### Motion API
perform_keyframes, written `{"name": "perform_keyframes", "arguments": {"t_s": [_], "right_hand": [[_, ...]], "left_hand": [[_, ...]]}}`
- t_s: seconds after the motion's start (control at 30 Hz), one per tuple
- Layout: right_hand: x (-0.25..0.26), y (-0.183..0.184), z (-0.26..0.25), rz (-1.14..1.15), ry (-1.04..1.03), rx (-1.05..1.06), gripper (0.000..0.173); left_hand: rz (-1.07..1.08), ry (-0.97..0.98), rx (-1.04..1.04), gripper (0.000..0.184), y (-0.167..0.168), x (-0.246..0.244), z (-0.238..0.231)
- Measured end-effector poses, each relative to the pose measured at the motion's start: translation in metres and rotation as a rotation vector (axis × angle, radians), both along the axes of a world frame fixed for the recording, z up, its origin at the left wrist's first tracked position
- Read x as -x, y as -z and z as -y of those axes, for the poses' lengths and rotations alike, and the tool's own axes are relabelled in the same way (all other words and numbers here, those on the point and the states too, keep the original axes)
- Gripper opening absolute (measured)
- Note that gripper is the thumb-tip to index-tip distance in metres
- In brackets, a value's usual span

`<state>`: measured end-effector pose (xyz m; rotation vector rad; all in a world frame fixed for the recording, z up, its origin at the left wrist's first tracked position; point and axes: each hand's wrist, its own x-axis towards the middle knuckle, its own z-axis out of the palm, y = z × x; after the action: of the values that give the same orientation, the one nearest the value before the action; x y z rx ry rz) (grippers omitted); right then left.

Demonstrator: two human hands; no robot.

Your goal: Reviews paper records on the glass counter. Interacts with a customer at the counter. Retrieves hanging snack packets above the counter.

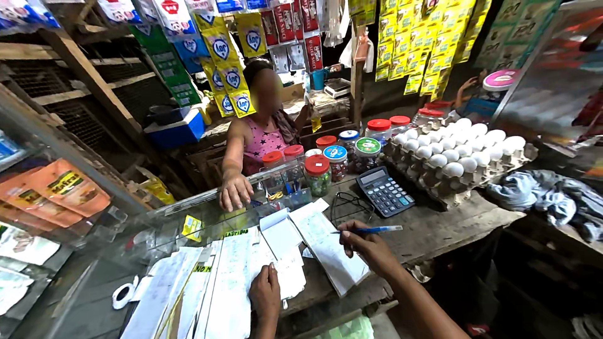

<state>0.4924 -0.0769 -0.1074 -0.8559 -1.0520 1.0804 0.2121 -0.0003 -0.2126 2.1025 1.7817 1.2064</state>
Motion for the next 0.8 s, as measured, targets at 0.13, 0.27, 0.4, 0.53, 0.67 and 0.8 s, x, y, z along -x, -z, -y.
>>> {"name": "perform_keyframes", "arguments": {"t_s": [0.13, 0.27, 0.4, 0.53, 0.67, 0.8], "right_hand": [[0.013, -0.03, 0.011, 0.148, 0.009, -0.055, 0.022], [0.017, -0.04, 0.016, 0.248, -0.073, 0.031, 0.041], [0.016, -0.023, 0.013, 0.154, -0.009, 0.053, 0.038], [0.008, 0.008, 0.011, 0.091, 0.161, 0.017, 0.024], [-0.019, 0.044, 0.013, 0.268, 0.319, -0.047, 0.029], [-0.04, 0.071, 0.01, 0.404, 0.491, -0.039, 0.037]], "left_hand": [[0.0, 0.003, -0.014, 0.042, 0.0, 0.0, 0.0], [0.015, 0.004, -0.033, 0.043, 0.0, 0.001, -0.001], [0.022, 0.001, -0.019, 0.043, -0.002, 0.001, 0.0], [0.011, 0.002, -0.001, 0.041, -0.002, 0.005, 0.0], [-0.001, 0.001, 0.018, 0.039, -0.004, 0.003, 0.001], [-0.003, -0.022, 0.041, 0.035, -0.011, 0.002, 0.003]]}}
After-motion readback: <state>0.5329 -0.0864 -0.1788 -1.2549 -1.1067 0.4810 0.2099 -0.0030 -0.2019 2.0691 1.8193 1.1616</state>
